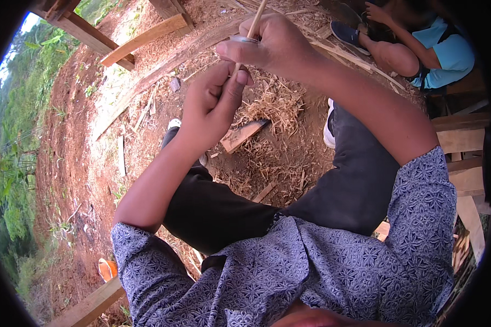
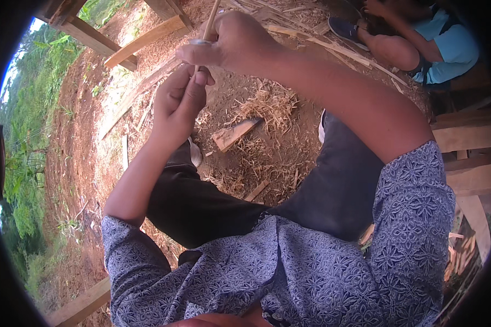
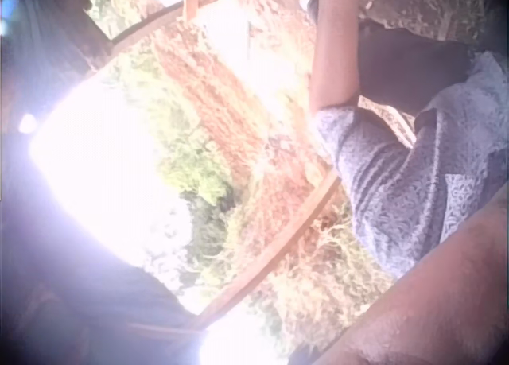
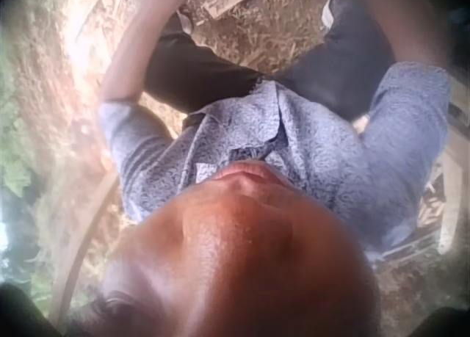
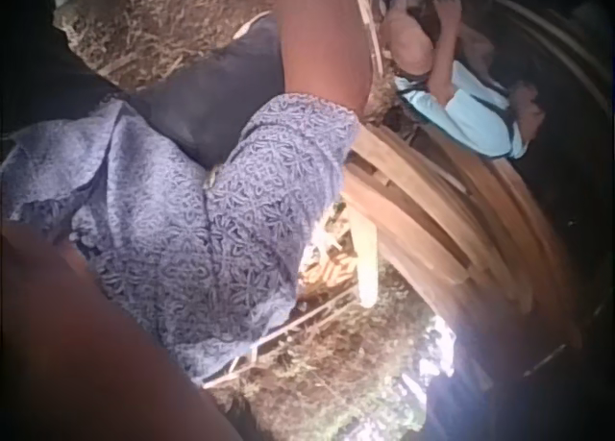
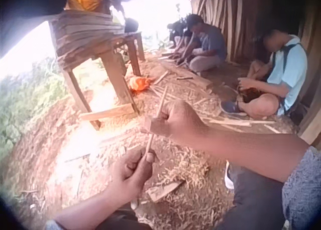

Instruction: The person sits on the ground and uses a knife to sharpen a thin wooden stick. They hold the stick with both hands and repeatedly scrape the blade along its length to create a pointed tip. The person rotates the stick frequently to ensure even sharpening.

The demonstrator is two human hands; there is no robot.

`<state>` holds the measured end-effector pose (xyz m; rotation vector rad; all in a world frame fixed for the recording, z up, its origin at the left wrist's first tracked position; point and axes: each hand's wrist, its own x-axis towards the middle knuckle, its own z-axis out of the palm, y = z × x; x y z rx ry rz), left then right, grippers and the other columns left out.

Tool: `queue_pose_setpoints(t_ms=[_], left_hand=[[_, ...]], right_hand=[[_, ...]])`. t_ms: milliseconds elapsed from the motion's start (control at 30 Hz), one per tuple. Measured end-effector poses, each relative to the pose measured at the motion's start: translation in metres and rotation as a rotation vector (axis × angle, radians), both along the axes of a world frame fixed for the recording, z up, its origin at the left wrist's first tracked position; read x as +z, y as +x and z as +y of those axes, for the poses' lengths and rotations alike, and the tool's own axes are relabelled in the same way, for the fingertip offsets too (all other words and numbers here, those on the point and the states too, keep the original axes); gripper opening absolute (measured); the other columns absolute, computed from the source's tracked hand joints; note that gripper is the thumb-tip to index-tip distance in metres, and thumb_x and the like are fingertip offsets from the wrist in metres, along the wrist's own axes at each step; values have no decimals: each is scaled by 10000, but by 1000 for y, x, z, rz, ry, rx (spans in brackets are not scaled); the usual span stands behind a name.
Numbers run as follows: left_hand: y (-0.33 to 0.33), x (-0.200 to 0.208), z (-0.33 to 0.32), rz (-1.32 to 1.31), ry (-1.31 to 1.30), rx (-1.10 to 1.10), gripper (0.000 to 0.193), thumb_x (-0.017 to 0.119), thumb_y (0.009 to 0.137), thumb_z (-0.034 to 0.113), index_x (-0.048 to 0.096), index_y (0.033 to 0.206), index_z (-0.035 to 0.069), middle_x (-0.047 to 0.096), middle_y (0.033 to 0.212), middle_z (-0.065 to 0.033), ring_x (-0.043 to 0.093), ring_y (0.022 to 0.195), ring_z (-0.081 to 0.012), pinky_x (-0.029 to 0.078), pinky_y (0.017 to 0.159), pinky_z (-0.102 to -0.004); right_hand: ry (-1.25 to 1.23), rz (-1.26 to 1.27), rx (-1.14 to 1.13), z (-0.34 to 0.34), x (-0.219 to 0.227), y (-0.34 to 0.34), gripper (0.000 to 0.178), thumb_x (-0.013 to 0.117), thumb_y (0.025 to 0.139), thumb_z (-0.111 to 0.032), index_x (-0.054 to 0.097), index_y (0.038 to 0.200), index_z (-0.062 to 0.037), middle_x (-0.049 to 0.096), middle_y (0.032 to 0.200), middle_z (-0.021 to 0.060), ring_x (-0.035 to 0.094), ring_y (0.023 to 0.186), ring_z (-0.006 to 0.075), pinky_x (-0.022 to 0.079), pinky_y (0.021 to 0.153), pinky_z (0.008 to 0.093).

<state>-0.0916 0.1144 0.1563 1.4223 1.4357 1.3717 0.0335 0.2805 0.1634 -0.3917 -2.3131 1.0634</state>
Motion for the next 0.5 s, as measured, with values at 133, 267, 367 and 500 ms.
queue_pose_setpoints(t_ms=[133, 267, 367, 500], left_hand=[[4, 5, 0, -66, -20, 3, 286, 546, 1101, 303, 640, 1043, 39, 417, 664, 97, 359, 592, -9, 271, 544, -213], [0, -2, 4, 43, 66, 12, 285, 554, 1098, 296, 654, 1039, 36, 416, 660, 95, 357, 587, -13, 268, 539, -215], [4, 11, -4, 11, -42, 13, 285, 554, 1098, 291, 662, 1051, 32, 436, 677, 86, 378, 610, -16, 287, 553, -214], [4, 7, -3, 52, 66, 66, 254, 582, 1086, 229, 679, 977, 21, 452, 625, 69, 389, 567, -21, 284, 515, -245]], right_hand=[[-87, -8, -116, -1, 5, 4, 461, 711, 952, -453, 630, 683, -87, 511, 574, -40, 507, 562, 43, 389, 521, 266], [9, 121, -37, 24, 19, 2, 473, 705, 965, -411, 574, 637, -96, 510, 563, -43, 500, 567, 39, 377, 504, 264], [-115, 339, -176, 30, 40, -1, 512, 683, 998, -311, 467, 585, -100, 452, 557, -73, 385, 518, 28, 295, 454, 275], [93, 81, -37, 15, 31, 2, 561, 713, 963, -384, 468, 560, -80, 420, 543, -67, 380, 526, 43, 285, 460, 294]])
